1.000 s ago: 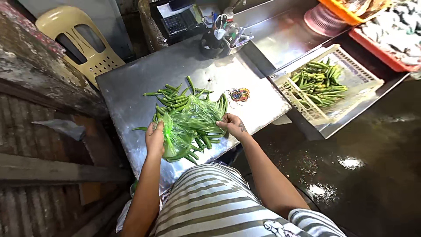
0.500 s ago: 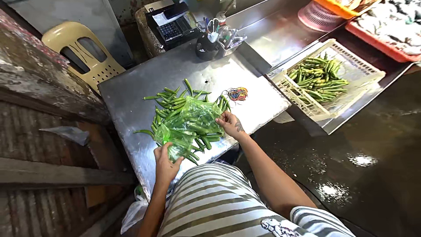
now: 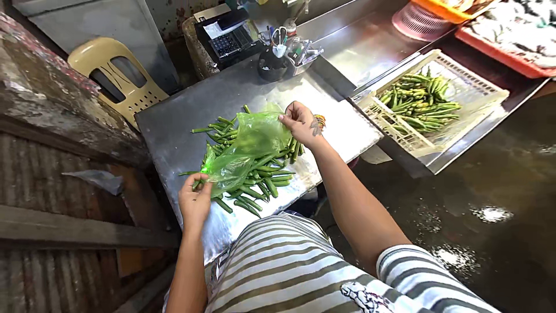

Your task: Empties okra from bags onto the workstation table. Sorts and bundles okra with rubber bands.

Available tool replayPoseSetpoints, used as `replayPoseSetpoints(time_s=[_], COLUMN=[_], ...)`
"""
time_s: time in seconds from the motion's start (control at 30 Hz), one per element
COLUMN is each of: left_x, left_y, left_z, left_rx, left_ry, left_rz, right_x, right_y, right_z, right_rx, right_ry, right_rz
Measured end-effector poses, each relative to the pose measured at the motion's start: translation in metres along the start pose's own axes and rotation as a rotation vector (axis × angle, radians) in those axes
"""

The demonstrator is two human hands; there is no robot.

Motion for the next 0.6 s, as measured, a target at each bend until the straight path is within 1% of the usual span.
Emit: replayPoseSetpoints(time_s=[0.07, 0.1, 0.17, 0.23, 0.27, 0.33, 0.37, 0.43, 0.47, 0.53, 0.6], left_x=[0.003, 0.003, -0.005, -0.028, -0.042, -0.070, -0.080, -0.095, -0.098, -0.096, -0.088], left_y=[0.003, 0.001, -0.010, -0.020, -0.027, -0.042, -0.048, -0.056, -0.057, -0.053, -0.045], left_z=[-0.004, -0.010, -0.023, -0.041, -0.050, -0.065, -0.070, -0.074, -0.072, -0.068, -0.059], left_rx=[-0.024, -0.057, -0.147, -0.252, -0.301, -0.382, -0.425, -0.505, -0.531, -0.528, -0.435], left_ry=[-0.022, -0.041, -0.091, -0.151, -0.176, -0.181, -0.167, -0.092, -0.046, -0.019, -0.007], left_rz=[-0.026, -0.024, 0.009, 0.121, 0.194, 0.350, 0.419, 0.518, 0.537, 0.505, 0.426], right_x=[0.002, -0.001, -0.025, -0.060, -0.078, -0.102, -0.108, -0.108, -0.104, -0.092, -0.074], right_y=[-0.014, -0.027, -0.056, -0.078, -0.090, -0.110, -0.116, -0.120, -0.116, -0.104, -0.094], right_z=[0.012, 0.022, 0.031, 0.027, 0.023, 0.015, 0.012, 0.005, 0.002, -0.005, -0.005], right_rx=[-0.007, 0.011, 0.051, 0.124, 0.163, 0.163, 0.145, 0.083, 0.055, 0.015, -0.060], right_ry=[0.048, 0.113, 0.254, 0.285, 0.248, 0.116, 0.072, 0.058, 0.074, 0.133, 0.179], right_rz=[-0.038, -0.020, 0.081, 0.227, 0.300, 0.397, 0.409, 0.371, 0.306, 0.161, 0.085])
Point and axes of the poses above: each hand's wrist, its own y-axis towards the middle knuckle, its own x-axis out of the back of the hand, z = x × y, the point moved 9 cm from there along y, towards the middle knuckle, and after that the axes turned 8 degrees about -z, right-handed, at the moved point
